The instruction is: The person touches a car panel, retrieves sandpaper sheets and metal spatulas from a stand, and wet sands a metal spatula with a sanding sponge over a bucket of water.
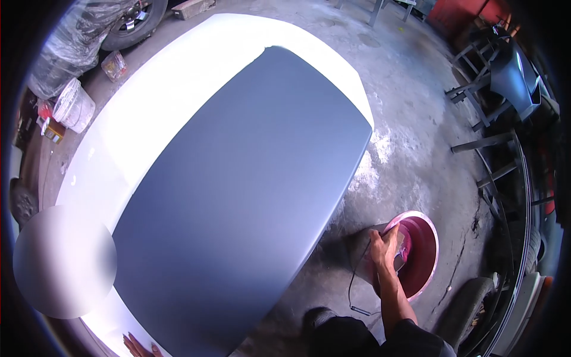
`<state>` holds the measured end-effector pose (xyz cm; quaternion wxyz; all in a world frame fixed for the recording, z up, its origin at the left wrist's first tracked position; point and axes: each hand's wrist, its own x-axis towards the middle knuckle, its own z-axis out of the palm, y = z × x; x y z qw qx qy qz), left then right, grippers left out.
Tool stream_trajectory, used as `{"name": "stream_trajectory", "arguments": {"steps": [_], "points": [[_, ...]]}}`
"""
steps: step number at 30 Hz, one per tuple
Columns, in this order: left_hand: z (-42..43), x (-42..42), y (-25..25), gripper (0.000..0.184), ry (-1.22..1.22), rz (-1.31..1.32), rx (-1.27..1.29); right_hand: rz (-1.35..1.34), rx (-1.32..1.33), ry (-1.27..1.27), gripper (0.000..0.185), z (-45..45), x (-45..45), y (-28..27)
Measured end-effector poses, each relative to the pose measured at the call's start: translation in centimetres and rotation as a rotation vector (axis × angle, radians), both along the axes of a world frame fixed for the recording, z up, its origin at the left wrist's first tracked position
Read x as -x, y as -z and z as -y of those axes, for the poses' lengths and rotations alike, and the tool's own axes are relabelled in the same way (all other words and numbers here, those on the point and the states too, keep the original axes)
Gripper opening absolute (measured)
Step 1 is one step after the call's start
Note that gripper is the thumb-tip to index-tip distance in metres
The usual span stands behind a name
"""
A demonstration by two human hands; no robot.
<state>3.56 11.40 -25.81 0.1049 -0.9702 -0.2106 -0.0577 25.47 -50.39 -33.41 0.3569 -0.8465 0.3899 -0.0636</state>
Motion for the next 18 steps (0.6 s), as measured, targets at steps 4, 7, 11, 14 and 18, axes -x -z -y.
{"name": "stream_trajectory", "arguments": {"steps": [4, 7, 11, 14, 18], "points": [[-1.7, 1.2, 1.7, 0.069, 0.057, 0.059, 0.023, 0.035, 0.006, 0.001, 0.095, -0.5, 0.1, -0.9], [0.6, -0.5, 0.3, 0.069, -0.149, -0.047, -0.02, 0.079, -0.038, -0.016, 0.096, -0.2, 0.5, 0.3], [0.5, 0.8, -0.1, 0.058, -0.036, 0.108, 0.214, 0.154, -0.088, -0.024, 0.097, 0.4, 1.0, 1.8], [0.3, 0.8, 0.3, 0.057, -0.003, 0.165, 0.209, 0.129, -0.051, 0.026, 0.093, 0.3, 0.6, 1.7], [1.3, 0.2, -0.8, 0.053, 0.014, 0.176, 0.226, 0.146, -0.169, 0.039, 0.09, -0.9, 0.0, -0.9]]}}
